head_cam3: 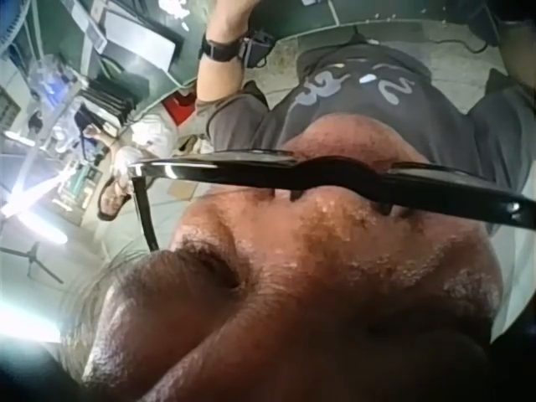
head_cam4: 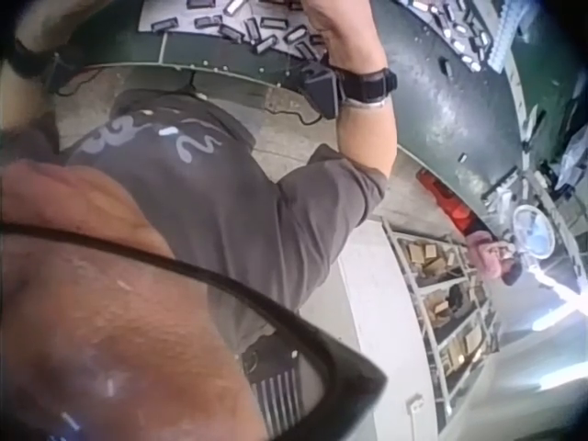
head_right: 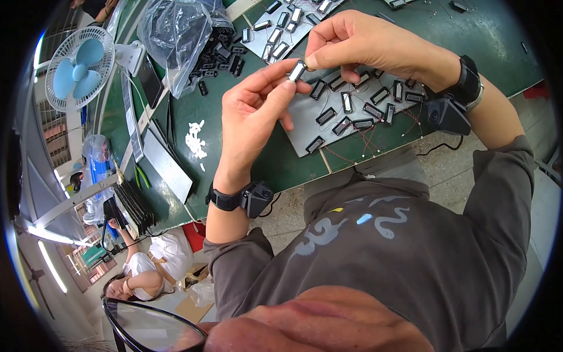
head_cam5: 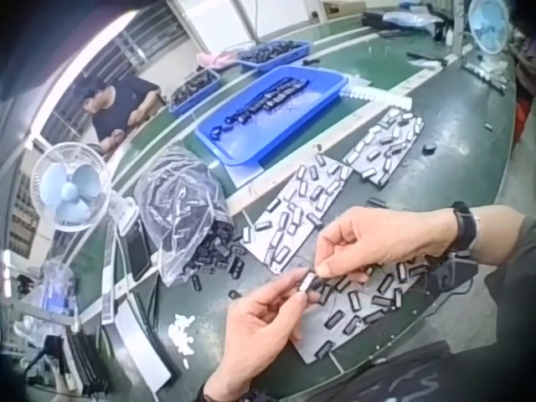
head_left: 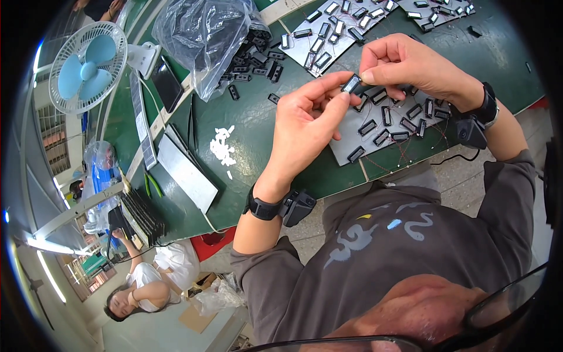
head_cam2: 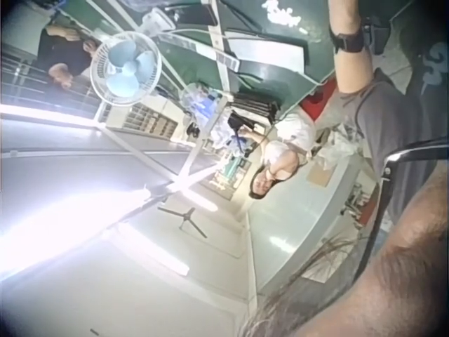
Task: The person picks up a speaker and a plastic housing, fits the speaker into the housing by hand, and places the assembled unit onto a metal plate, repeating this process for several components.
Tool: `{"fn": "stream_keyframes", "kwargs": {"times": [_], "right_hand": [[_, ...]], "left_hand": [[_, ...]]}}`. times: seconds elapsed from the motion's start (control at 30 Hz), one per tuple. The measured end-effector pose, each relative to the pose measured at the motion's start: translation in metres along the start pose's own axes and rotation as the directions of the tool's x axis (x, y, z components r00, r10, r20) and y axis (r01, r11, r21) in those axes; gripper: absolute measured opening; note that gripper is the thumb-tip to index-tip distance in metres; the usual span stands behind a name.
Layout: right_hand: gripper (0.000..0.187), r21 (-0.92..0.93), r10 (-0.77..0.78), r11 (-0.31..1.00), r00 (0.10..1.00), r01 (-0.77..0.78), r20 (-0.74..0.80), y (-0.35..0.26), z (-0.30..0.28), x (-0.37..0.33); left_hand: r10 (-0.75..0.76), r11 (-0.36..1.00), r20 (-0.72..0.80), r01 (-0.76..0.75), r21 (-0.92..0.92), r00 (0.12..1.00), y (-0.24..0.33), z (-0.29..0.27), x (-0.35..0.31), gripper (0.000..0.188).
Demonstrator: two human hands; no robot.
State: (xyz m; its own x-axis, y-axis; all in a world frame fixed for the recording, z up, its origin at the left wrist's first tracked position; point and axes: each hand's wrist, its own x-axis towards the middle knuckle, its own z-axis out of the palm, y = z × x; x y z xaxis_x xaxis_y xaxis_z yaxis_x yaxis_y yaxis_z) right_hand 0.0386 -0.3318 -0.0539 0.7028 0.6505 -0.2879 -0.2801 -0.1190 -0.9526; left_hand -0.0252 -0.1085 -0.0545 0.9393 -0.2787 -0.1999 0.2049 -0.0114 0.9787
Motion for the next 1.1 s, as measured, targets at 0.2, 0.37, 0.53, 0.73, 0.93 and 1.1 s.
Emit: {"fn": "stream_keyframes", "kwargs": {"times": [0.2, 0.37, 0.53, 0.73, 0.93, 1.1], "right_hand": [[0.020, -0.033, 0.023, 0.999, 1.000, -0.022, 0.021, 0.000, 0.000, 0.000], [0.021, -0.041, 0.042, 0.998, 0.998, -0.040, 0.047, 0.000, 0.001, -0.001], [0.021, -0.023, 0.045, 0.999, 0.995, -0.043, 0.085, -0.007, 0.003, -0.003], [0.021, 0.013, -0.048, 0.999, 0.999, 0.047, 0.026, -0.002, -0.018, -0.006], [0.021, 0.019, -0.034, 0.999, 0.999, 0.034, -0.005, -0.002, -0.015, -0.003], [0.021, 0.038, -0.129, 0.991, 0.990, 0.131, -0.059, 0.006, -0.015, -0.002]], "left_hand": [[-0.057, 0.998, 0.004, 0.057, 0.014, 0.998, -0.003, 0.000, 0.001, 0.034], [-0.089, 0.996, 0.002, 0.089, 0.024, 0.996, -0.006, 0.000, 0.001, 0.034], [-0.056, 0.998, 0.021, 0.056, -0.001, 0.998, 0.000, -0.008, -0.003, 0.034], [0.291, 0.922, -0.342, -0.165, 0.351, 0.894, 0.025, -0.053, -0.018, 0.026], [0.448, 0.399, -0.080, -0.119, 0.909, 0.891, 0.001, -0.052, -0.024, 0.013], [0.448, 0.197, 0.009, -0.108, 0.975, 0.894, 0.001, -0.033, -0.004, 0.017]]}}
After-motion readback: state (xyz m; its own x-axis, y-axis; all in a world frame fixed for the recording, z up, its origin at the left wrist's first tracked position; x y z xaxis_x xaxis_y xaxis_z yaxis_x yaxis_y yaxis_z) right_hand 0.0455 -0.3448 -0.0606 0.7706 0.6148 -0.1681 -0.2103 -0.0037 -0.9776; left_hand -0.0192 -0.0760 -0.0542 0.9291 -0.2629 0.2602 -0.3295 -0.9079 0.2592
